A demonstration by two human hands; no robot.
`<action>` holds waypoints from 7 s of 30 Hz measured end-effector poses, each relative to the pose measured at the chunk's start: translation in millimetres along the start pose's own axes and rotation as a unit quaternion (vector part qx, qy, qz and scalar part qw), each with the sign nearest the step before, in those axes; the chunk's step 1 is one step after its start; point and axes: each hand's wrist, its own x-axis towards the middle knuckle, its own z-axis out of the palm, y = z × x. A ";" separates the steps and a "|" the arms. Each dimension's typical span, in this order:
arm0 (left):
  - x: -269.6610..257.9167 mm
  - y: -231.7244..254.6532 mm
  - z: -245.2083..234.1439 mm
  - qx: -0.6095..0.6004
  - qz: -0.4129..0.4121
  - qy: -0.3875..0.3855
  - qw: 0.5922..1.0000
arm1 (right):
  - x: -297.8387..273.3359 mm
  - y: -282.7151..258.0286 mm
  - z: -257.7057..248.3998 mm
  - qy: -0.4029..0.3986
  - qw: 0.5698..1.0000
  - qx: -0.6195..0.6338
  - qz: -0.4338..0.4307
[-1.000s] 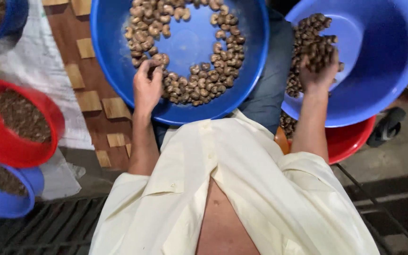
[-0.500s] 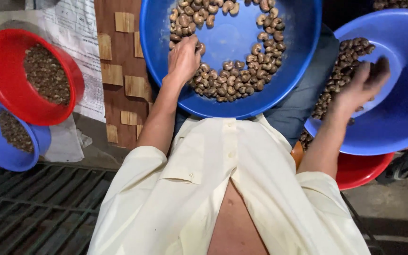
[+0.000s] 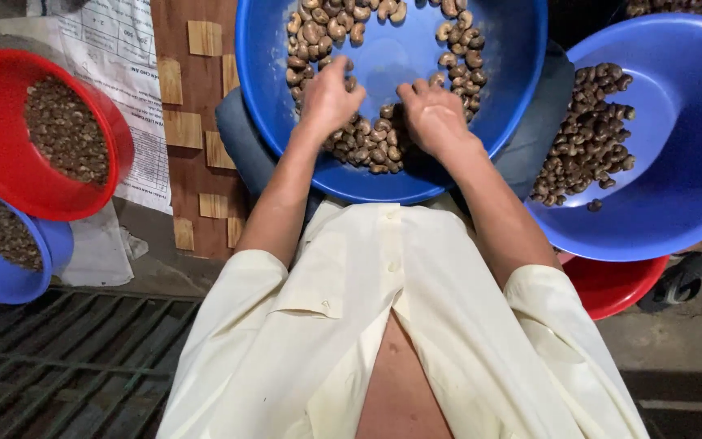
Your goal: Manually sorting cashew nuts from a large blue bowl into smaller red and blue bowls based on quality or type.
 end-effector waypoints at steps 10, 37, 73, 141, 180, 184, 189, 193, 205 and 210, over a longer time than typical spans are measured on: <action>-14.8 -23.8 -47.8 -0.410 -0.086 0.023 0.908 | 4.9 -0.2 27.9 -0.102 0.986 0.091 0.090; -6.9 1.7 -49.2 -0.510 -0.065 -0.074 0.855 | 35.9 -8.2 33.6 -0.157 0.966 0.107 0.176; 19.3 -41.0 9.3 0.174 0.096 0.038 0.979 | 66.9 -34.8 -11.2 -0.148 0.728 0.643 0.185; -33.3 26.1 -47.1 -0.116 0.143 0.190 0.964 | -71.8 86.1 -62.6 0.178 0.361 0.888 0.221; 60.3 16.3 38.8 0.110 0.190 -0.042 0.975 | -35.0 -32.3 -82.3 0.253 0.927 0.223 0.166; 29.5 -23.3 12.1 0.039 0.179 0.232 0.955 | -27.5 -37.8 -82.3 0.203 0.954 0.167 0.145; 20.1 -47.6 25.7 -0.021 0.125 0.216 0.968 | -20.5 -29.3 -74.5 0.074 0.981 0.113 0.142; 19.9 -33.2 33.8 0.001 0.178 0.176 0.968 | -3.1 -7.6 -46.3 0.092 0.991 0.077 0.059; 19.3 -26.3 46.3 0.061 0.196 0.123 0.971 | 41.5 16.7 12.7 0.026 0.976 0.146 0.159; 7.7 -0.8 24.2 0.078 0.208 0.051 0.974 | 49.8 16.7 -39.4 0.086 0.681 0.674 0.271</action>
